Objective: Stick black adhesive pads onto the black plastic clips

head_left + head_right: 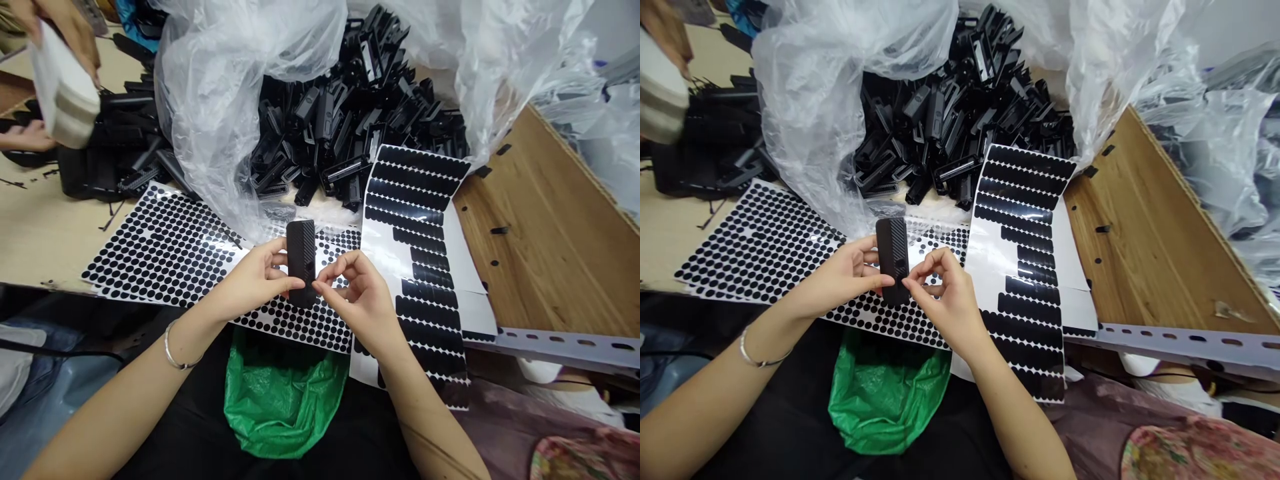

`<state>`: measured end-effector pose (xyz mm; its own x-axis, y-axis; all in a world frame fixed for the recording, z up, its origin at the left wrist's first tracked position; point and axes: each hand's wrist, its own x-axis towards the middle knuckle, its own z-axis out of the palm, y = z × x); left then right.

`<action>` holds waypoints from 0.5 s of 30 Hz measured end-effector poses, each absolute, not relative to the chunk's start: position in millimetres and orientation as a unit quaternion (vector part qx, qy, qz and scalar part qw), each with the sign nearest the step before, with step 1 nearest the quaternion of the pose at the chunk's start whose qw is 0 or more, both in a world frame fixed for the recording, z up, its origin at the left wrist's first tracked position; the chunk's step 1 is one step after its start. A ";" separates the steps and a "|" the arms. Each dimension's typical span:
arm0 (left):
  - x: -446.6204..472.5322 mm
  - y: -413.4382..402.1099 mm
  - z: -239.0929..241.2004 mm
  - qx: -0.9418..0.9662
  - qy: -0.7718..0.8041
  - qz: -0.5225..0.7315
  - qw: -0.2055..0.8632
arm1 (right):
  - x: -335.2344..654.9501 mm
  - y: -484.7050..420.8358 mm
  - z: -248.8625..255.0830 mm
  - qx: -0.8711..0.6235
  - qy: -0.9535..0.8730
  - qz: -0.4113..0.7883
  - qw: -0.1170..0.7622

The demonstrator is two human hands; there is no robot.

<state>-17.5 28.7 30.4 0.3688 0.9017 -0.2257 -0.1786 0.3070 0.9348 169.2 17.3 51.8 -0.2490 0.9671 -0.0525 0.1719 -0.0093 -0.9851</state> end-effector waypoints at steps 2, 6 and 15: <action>-16.7 28.1 31.1 0.445 0.414 0.386 0.694 | 168.8 17.1 52.0 -0.484 -0.592 0.519 0.382; -15.3 27.6 32.3 0.444 0.423 0.384 0.690 | 168.2 16.1 53.2 -0.496 -0.595 0.504 0.382; -11.9 24.0 30.5 0.477 0.440 0.398 0.648 | 167.8 15.2 52.5 -0.528 -0.608 0.453 0.383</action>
<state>-11.9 24.0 30.5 0.2966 0.9359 -0.1903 -0.0958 0.2274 0.9691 167.8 15.2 52.5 -0.1485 0.9888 -0.0126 0.2957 0.0323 -0.9547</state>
